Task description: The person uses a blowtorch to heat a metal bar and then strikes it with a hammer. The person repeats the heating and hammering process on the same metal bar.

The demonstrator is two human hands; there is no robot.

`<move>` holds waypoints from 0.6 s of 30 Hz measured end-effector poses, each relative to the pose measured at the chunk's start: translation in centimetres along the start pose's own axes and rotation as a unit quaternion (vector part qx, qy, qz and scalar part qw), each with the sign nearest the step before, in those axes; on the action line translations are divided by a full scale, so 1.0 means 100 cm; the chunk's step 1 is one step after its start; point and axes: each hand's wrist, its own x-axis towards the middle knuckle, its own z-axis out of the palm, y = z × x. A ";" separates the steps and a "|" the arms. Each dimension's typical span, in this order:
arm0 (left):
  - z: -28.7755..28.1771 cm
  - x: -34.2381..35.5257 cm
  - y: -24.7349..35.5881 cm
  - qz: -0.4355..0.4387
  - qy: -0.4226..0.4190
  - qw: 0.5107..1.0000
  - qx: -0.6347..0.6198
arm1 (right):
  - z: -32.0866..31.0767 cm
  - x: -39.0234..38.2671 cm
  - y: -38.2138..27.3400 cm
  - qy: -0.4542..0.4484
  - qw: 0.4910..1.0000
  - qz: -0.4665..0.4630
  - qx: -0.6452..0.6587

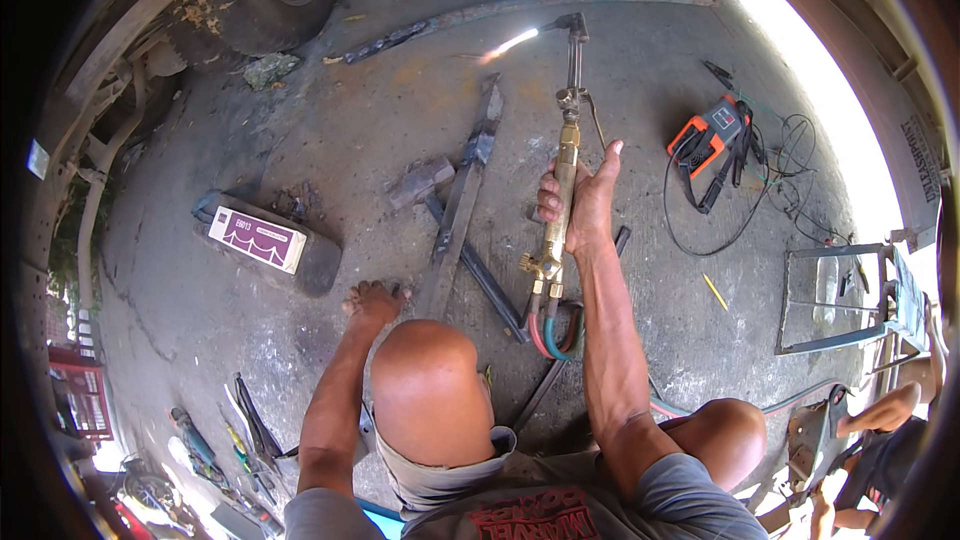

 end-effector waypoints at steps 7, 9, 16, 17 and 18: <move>-0.213 -0.069 0.087 0.467 -0.029 0.812 -0.348 | -0.001 0.005 -0.003 0.021 1.000 -0.014 0.002; -0.229 -0.080 0.113 0.572 -0.016 0.775 -0.269 | 0.005 0.007 -0.003 0.011 1.000 -0.014 0.009; -0.216 -0.083 0.152 0.707 0.104 0.698 -0.047 | 0.008 0.004 -0.012 -0.007 1.000 -0.011 0.023; -0.214 -0.083 0.153 0.705 0.113 0.699 -0.045 | 0.006 0.003 -0.013 -0.010 1.000 -0.009 0.024; -0.213 -0.084 0.154 0.703 0.112 0.701 -0.050 | 0.005 0.003 -0.014 -0.009 1.000 -0.010 0.024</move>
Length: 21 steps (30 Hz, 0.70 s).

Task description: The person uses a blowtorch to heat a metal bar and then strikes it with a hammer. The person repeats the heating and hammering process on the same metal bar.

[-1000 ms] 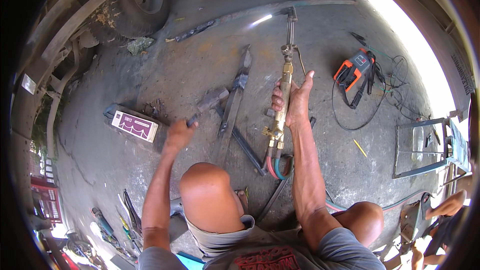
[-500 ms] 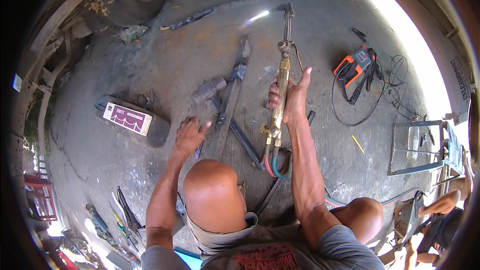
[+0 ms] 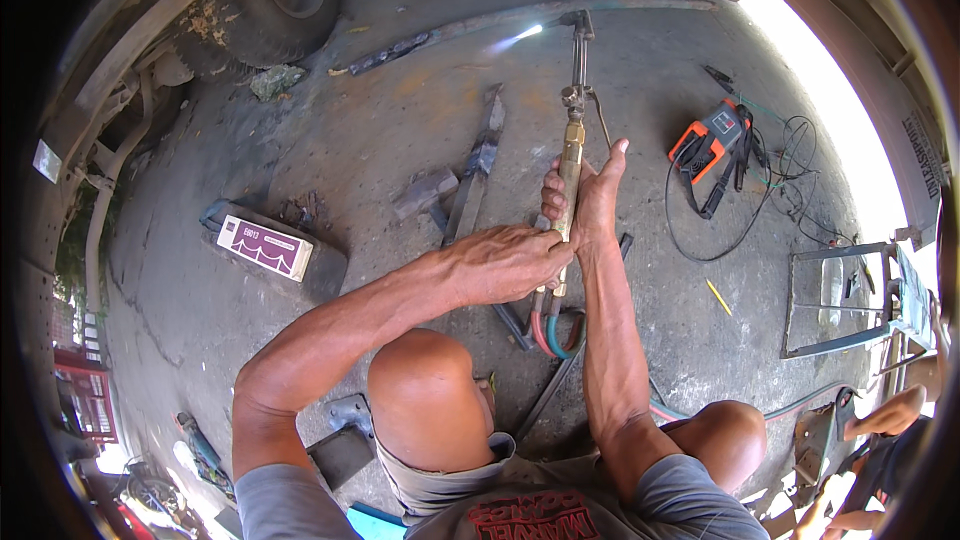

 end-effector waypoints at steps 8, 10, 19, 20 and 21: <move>-0.007 -0.008 0.001 0.007 0.024 0.999 -0.025 | 0.002 0.001 0.004 -0.002 1.000 -0.011 -0.003; -0.009 -0.013 0.001 -0.084 0.117 0.983 -0.116 | -0.005 0.001 0.003 0.005 1.000 -0.020 -0.021; 0.164 -0.146 -0.082 -0.628 -0.030 0.728 -0.275 | -0.003 -0.004 0.010 0.015 0.999 0.006 -0.038; 0.182 -0.153 -0.074 -0.633 0.040 0.677 -0.374 | -0.005 -0.005 0.011 0.014 0.999 0.005 -0.042; 0.181 -0.150 -0.069 -0.625 0.083 0.641 -0.439 | -0.007 -0.006 0.009 0.018 0.999 0.009 -0.040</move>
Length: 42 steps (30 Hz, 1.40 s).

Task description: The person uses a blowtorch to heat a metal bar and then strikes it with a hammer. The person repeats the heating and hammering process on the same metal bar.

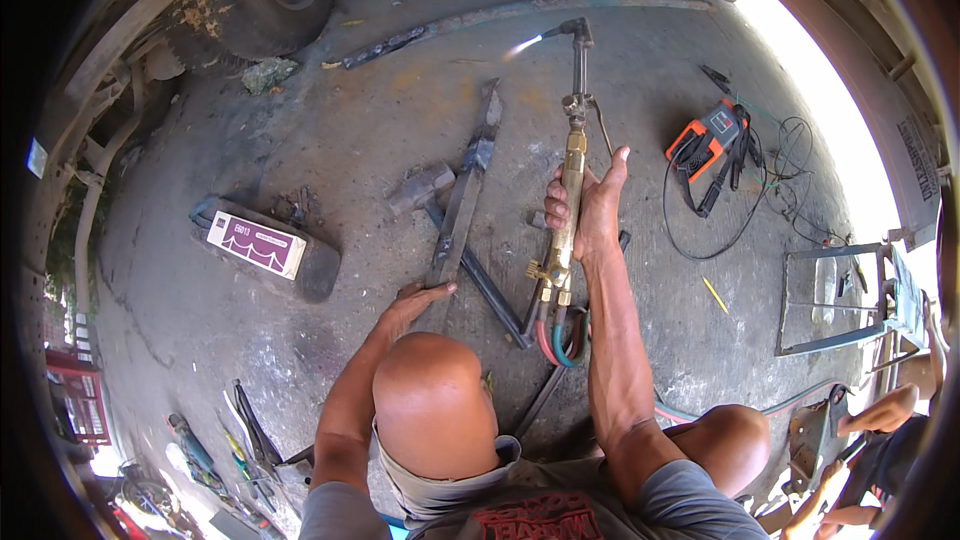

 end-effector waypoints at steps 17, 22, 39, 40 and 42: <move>-0.066 -0.054 0.121 0.120 0.011 0.922 0.367 | -0.019 -0.009 -0.013 0.028 0.998 -0.037 0.052; -0.084 -0.078 0.195 0.032 -0.017 0.966 0.257 | -0.023 -0.006 -0.013 0.028 0.997 -0.045 0.063; 0.000 -0.112 0.273 0.053 -0.059 0.997 -0.024 | -0.039 0.021 0.021 0.028 0.990 0.075 0.116; 0.002 -0.110 0.272 0.045 -0.050 0.998 -0.009 | -0.040 0.022 0.023 0.030 0.990 0.082 0.114; 0.006 -0.109 0.270 0.047 -0.037 0.998 0.019 | -0.043 0.025 0.026 0.030 0.990 0.089 0.109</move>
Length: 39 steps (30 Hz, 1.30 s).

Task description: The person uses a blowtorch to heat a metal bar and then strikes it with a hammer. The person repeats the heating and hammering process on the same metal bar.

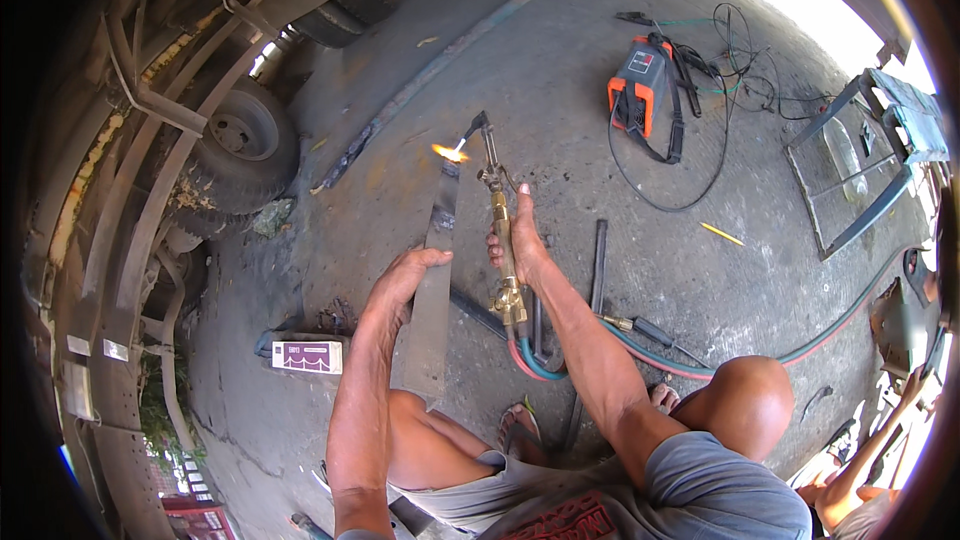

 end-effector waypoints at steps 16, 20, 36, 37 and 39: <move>-0.025 -0.006 -0.007 0.075 0.014 0.991 0.109 | 0.000 0.012 0.022 0.005 0.999 0.028 -0.029; -0.020 -0.025 0.008 0.079 0.058 0.994 0.041 | -0.002 0.014 0.023 0.014 0.999 0.035 -0.038; -0.057 -0.003 0.005 0.082 0.080 0.980 -0.160 | 0.008 0.027 0.027 0.010 0.997 0.041 -0.062; -0.057 -0.001 0.004 0.082 0.085 0.980 -0.163 | 0.007 0.028 0.027 0.006 0.997 0.042 -0.063; -0.060 0.000 0.004 0.081 0.094 0.979 -0.159 | 0.008 0.029 0.027 0.008 0.997 0.043 -0.064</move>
